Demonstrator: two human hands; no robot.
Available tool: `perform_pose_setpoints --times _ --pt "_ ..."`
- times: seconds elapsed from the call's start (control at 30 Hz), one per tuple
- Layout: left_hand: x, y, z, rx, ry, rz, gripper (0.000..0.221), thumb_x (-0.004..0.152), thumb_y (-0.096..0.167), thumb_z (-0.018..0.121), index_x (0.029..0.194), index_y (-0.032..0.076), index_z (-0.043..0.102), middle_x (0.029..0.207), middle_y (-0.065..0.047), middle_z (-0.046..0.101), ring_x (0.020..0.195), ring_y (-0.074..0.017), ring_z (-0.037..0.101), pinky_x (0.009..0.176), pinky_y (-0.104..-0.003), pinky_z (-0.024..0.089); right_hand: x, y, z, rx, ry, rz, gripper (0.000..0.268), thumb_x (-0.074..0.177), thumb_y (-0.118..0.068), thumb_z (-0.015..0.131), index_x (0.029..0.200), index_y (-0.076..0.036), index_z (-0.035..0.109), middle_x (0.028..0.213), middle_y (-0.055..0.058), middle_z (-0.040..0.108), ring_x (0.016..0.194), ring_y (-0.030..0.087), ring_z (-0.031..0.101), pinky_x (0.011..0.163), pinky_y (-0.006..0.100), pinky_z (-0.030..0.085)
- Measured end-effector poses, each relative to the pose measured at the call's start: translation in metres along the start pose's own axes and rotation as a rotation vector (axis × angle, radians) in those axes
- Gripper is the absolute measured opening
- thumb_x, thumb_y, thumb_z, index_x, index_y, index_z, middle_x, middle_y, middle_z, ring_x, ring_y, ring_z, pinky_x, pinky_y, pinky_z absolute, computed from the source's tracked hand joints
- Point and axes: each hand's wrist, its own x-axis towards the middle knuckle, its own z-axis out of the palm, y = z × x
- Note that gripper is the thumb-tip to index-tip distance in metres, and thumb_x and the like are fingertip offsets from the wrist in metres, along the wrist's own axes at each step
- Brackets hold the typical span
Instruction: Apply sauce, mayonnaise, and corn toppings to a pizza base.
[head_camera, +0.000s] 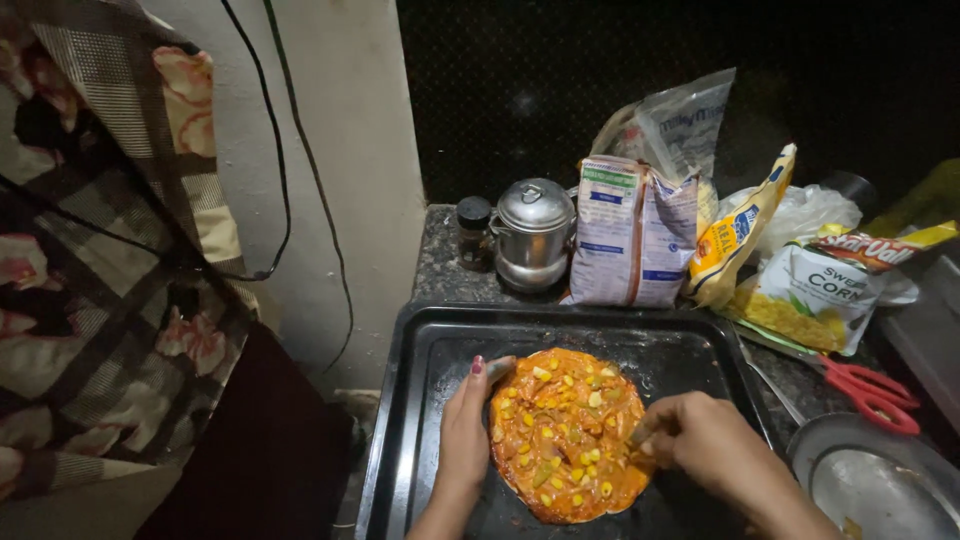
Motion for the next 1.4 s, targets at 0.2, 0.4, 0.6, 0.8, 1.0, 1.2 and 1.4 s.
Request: perform_pose_setpoints --times 0.2,0.4,0.6,0.8,1.0,1.2,1.4 --pt "-0.001 0.005 0.001 0.016 0.003 -0.011 0.069 0.102 0.051 0.039 0.119 -0.006 0.073 0.118 -0.018 0.076 0.114 -0.0242 0.069 0.105 -0.033 0.047 -0.007 -0.018 -0.001 0.023 0.028 -0.024 0.012 0.081 -0.015 0.078 0.092 -0.012 0.081 0.078 0.005 0.084 0.076 0.016 0.083 0.075 0.032 0.063" --pt "-0.002 0.006 0.002 0.013 -0.001 -0.033 0.068 0.102 0.050 0.039 0.120 -0.006 0.072 0.119 -0.019 0.076 0.115 -0.0251 0.069 0.106 -0.034 0.047 -0.013 -0.040 0.012 -0.050 0.146 -0.154 0.023 0.077 -0.020 0.084 0.096 -0.012 0.076 0.090 0.007 0.078 0.086 0.023 0.077 0.080 0.036 0.059" --pt "0.001 -0.006 0.000 -0.044 -0.012 -0.003 0.064 0.103 0.047 0.040 0.119 -0.007 0.072 0.118 -0.019 0.076 0.113 -0.0244 0.069 0.104 -0.034 0.048 -0.027 -0.090 0.038 -0.041 0.209 -0.453 0.035 0.074 -0.024 0.082 0.106 -0.013 0.074 0.103 0.009 0.073 0.098 0.029 0.069 0.088 0.039 0.053" --pt "0.003 -0.011 -0.002 -0.067 -0.030 0.038 0.061 0.104 0.043 0.040 0.119 -0.007 0.072 0.115 -0.018 0.076 0.110 -0.0225 0.069 0.102 -0.034 0.050 -0.024 -0.105 0.055 -0.093 0.263 -0.563 0.027 0.078 -0.019 0.073 0.104 -0.011 0.072 0.104 0.011 0.071 0.103 0.033 0.066 0.088 0.044 0.051" --pt "0.001 -0.005 0.001 -0.067 -0.027 0.018 0.061 0.104 0.044 0.040 0.120 -0.006 0.072 0.116 -0.017 0.076 0.111 -0.0223 0.069 0.102 -0.033 0.049 0.007 -0.075 0.032 -0.055 0.301 -0.406 0.019 0.079 -0.017 0.070 0.097 -0.012 0.075 0.101 0.011 0.074 0.097 0.031 0.071 0.087 0.042 0.056" --pt "0.002 0.010 0.009 -0.011 -0.003 -0.037 0.065 0.102 0.048 0.040 0.121 -0.005 0.072 0.119 -0.017 0.076 0.114 -0.0232 0.069 0.104 -0.033 0.048 0.007 -0.078 0.002 -0.019 0.211 -0.165 0.018 0.078 -0.019 0.077 0.096 -0.014 0.077 0.097 0.011 0.077 0.089 0.028 0.077 0.083 0.039 0.059" --pt "0.016 0.015 0.010 0.049 -0.018 -0.065 0.070 0.100 0.054 0.039 0.128 -0.003 0.069 0.129 -0.017 0.072 0.125 -0.0239 0.064 0.110 -0.033 0.042 0.035 -0.064 0.008 0.140 0.247 -0.276 0.016 0.073 -0.007 0.072 0.088 -0.006 0.067 0.078 0.011 0.076 0.075 0.026 0.076 0.070 0.038 0.058"
